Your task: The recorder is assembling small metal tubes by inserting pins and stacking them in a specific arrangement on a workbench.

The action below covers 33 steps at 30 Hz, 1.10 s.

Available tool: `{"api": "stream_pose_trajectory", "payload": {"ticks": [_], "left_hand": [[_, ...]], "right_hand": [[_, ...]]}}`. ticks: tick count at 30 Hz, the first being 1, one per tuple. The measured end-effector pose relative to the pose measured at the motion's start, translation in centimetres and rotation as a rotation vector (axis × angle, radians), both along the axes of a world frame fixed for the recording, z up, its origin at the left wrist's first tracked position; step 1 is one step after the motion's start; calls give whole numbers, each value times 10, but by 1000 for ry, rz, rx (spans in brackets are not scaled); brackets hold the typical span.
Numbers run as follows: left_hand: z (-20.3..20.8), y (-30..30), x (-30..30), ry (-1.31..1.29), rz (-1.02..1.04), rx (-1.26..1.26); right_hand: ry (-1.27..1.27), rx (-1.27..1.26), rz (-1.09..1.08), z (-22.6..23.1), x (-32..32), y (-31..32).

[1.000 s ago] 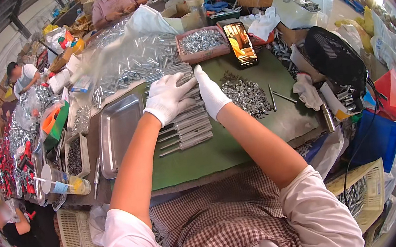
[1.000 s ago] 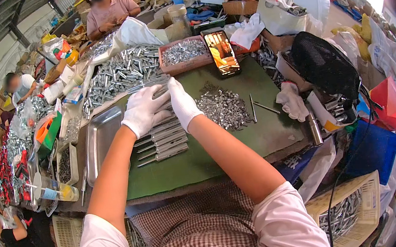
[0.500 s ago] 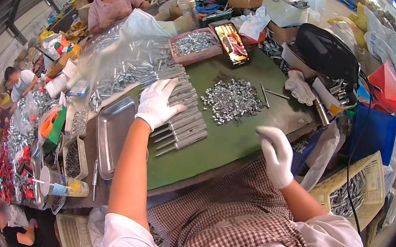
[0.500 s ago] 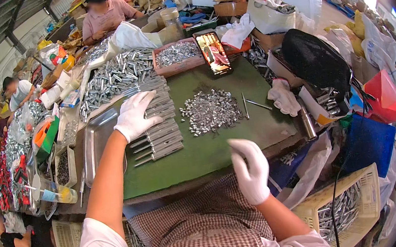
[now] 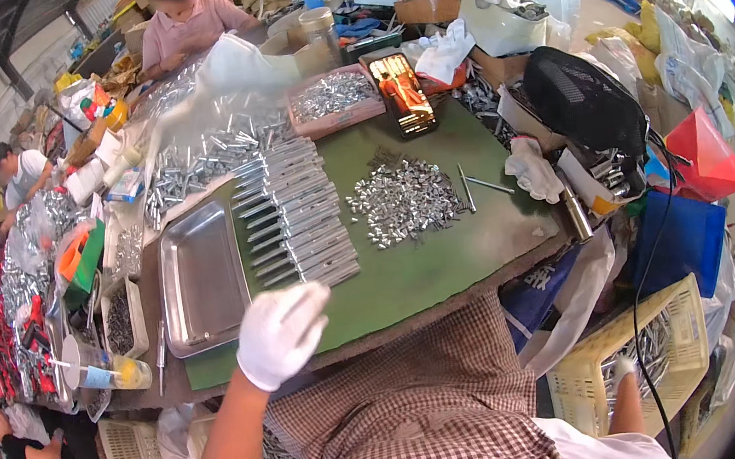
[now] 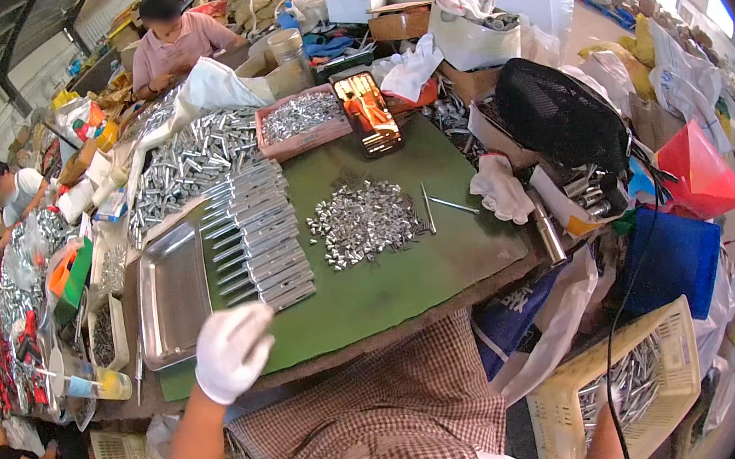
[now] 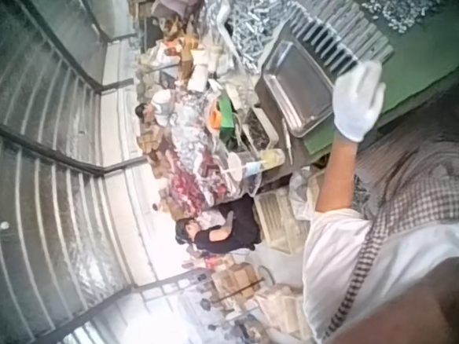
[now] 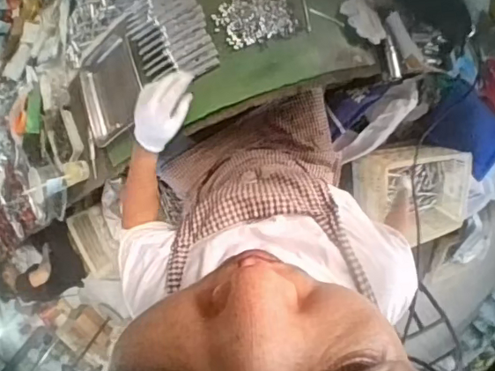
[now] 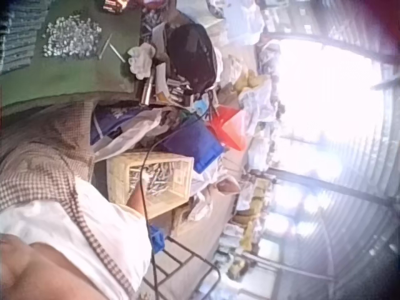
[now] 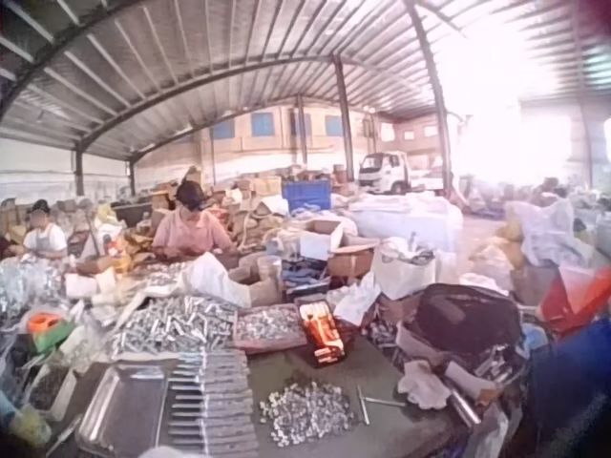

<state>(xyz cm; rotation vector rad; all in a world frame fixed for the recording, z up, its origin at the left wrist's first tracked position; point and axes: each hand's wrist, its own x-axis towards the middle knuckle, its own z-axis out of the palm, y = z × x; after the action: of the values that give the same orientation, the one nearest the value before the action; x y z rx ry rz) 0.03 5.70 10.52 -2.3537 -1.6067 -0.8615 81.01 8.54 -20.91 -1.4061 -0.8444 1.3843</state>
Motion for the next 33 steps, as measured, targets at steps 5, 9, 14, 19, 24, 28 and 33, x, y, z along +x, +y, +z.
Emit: {"api": "stream_pose_trajectory", "payload": {"ticks": [5,9,14,19,24,28,33], "left_hand": [[-46,-41,21,-155,14,-77],[-57,-50,31,-197,113,-15],[-61,-54,37,-227,166,33],[-62,-57,37,-241,162,82],[-66,-58,36,-372,166,34],[-71,-60,47,-434,83,59],[-80,-62,75,-470,-87,-62]], "right_hand": [[-269,-150,163,-25,8,26],[-490,-260,255,-31,5,34],[-769,-397,367,-36,-3,38],[-1029,-533,460,-45,-22,31],[-1286,-681,537,-55,-47,28],[-1509,-502,921,-1,-35,48],[-1930,-323,1131,134,-170,56]]}}
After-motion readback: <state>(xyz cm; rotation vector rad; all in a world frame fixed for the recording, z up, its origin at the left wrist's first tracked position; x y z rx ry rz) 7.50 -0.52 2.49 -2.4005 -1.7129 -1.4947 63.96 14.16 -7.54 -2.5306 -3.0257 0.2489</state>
